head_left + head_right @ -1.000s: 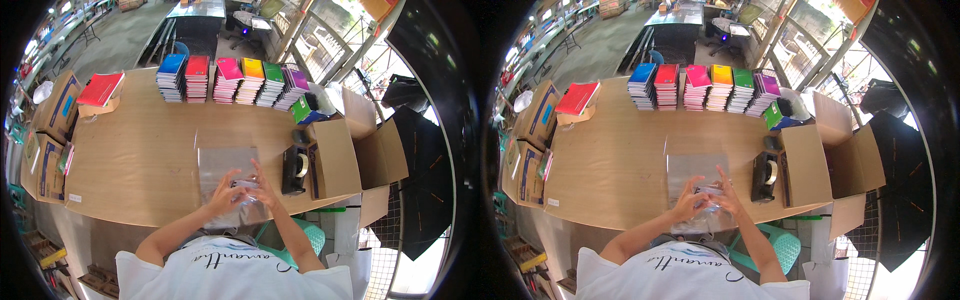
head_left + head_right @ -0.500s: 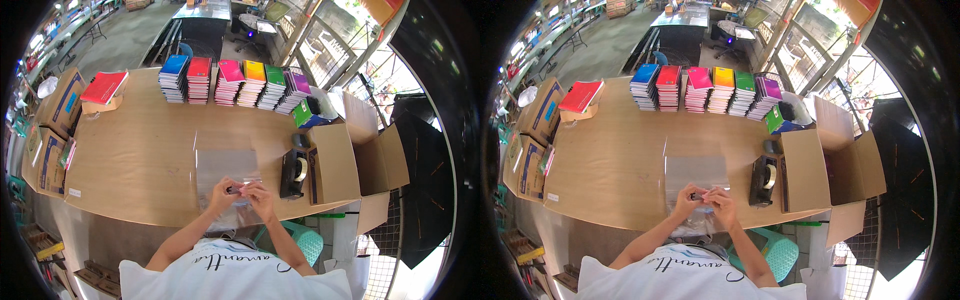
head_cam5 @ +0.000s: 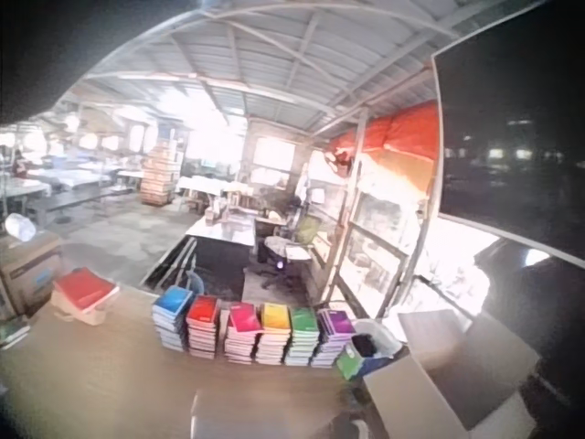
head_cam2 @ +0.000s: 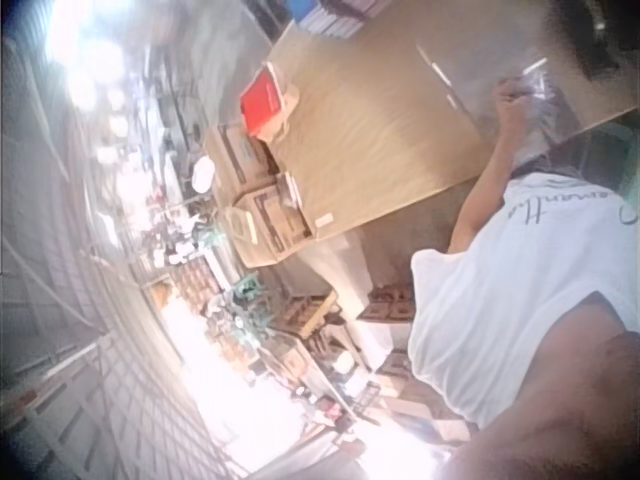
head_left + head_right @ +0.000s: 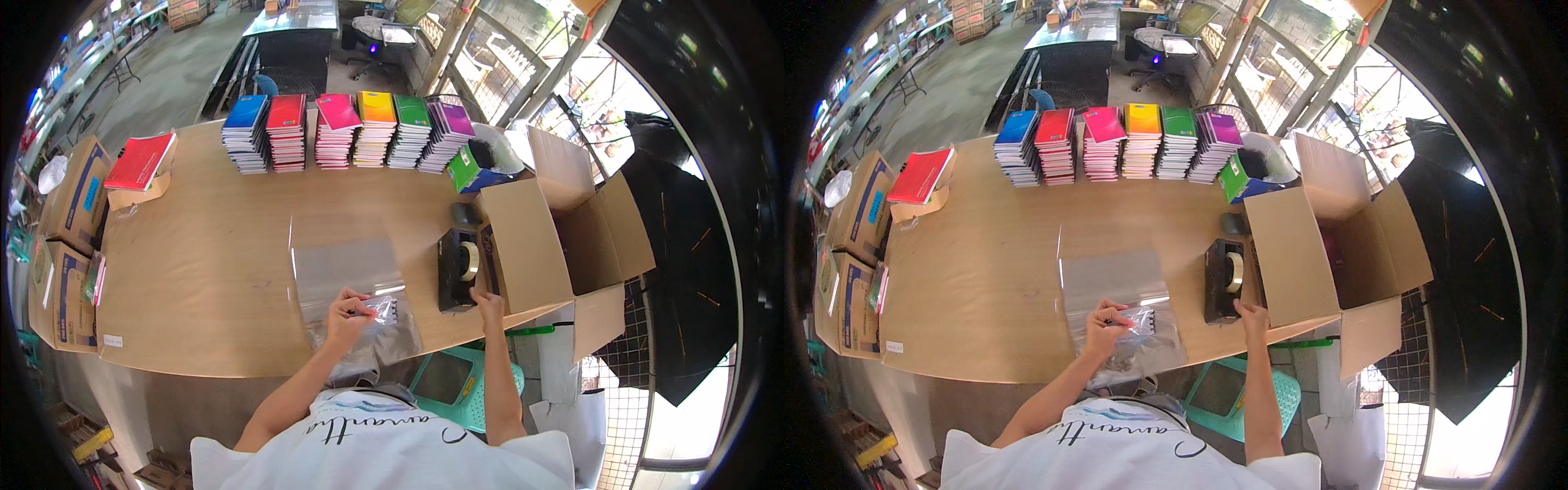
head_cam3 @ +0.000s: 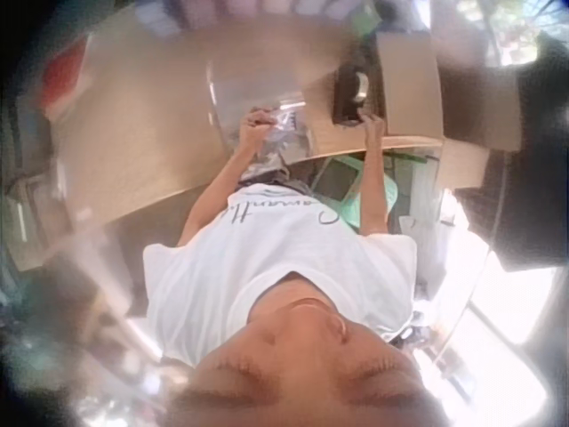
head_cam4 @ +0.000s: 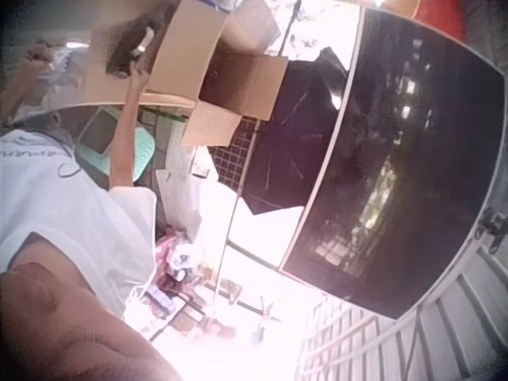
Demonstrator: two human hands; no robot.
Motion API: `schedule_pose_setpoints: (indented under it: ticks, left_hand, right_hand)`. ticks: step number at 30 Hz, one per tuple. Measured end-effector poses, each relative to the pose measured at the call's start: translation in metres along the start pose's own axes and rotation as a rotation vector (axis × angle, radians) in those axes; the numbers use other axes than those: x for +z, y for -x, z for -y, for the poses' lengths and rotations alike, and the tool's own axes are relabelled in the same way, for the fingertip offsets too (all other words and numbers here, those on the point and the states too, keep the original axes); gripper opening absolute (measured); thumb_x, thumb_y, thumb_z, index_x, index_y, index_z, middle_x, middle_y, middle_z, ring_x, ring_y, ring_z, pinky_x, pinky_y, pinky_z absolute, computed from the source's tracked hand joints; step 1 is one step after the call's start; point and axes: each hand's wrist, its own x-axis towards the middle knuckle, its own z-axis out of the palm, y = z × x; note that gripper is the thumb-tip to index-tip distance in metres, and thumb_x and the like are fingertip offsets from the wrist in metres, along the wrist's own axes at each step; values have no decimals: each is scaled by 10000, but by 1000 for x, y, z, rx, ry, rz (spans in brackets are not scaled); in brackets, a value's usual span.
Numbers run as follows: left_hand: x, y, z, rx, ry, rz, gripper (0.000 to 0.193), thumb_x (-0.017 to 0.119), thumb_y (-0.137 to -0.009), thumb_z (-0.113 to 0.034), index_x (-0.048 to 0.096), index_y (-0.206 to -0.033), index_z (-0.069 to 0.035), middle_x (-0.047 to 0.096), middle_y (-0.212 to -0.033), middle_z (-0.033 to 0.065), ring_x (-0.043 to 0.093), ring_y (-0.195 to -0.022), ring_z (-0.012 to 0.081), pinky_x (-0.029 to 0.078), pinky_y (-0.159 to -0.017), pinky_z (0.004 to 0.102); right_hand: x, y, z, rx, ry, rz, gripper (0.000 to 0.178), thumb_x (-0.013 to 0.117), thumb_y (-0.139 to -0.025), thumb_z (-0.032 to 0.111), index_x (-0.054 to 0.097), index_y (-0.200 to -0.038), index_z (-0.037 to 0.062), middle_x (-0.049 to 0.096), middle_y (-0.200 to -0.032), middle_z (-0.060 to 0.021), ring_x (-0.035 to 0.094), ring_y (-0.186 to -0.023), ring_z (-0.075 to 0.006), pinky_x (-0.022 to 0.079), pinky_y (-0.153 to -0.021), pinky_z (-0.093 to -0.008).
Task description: The person selects several colorful notebooks from a table, stacks them, places the stack into a plastic bag, and then puts the bagged stack into a cardboard box.
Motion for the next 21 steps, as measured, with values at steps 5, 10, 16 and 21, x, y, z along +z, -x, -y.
schedule_pose_setpoints:
  ticks: [5,10,16,21]
  left_hand:
    - [-1,0,-5,58,-44,-19,163,745,-555,72,675,-621,-59,524,-899,49,507,-926,163,400,-791,281]
    - [0,3,-1,118,-89,-13,171,758,-541,55,658,-598,-72,486,-958,35,478,-908,154,383,-812,284]
    - [-1,1,6,140,-55,-17,203,748,-539,86,635,-591,-74,451,-1033,27,469,-889,135,392,-786,271]
    - [2,3,9,227,-139,-2,222,734,-552,105,576,-560,-50,450,-1024,33,474,-901,130,419,-748,254]
  right_hand:
    - [6,-1,-28,-43,-103,80,194,722,-779,178,679,-740,-7,624,-684,-71,568,-612,-156,464,-579,-320]
    - [37,65,-78,725,-1326,242,99,661,-837,136,633,-855,43,614,-736,-57,577,-598,-181,489,-544,-293]
    - [61,132,8,400,-989,301,127,646,-861,149,615,-777,59,610,-717,-56,572,-612,-148,478,-516,-270]
    - [66,175,84,62,-634,512,210,694,-832,187,608,-707,42,577,-602,-35,489,-445,-106,364,-407,-216]
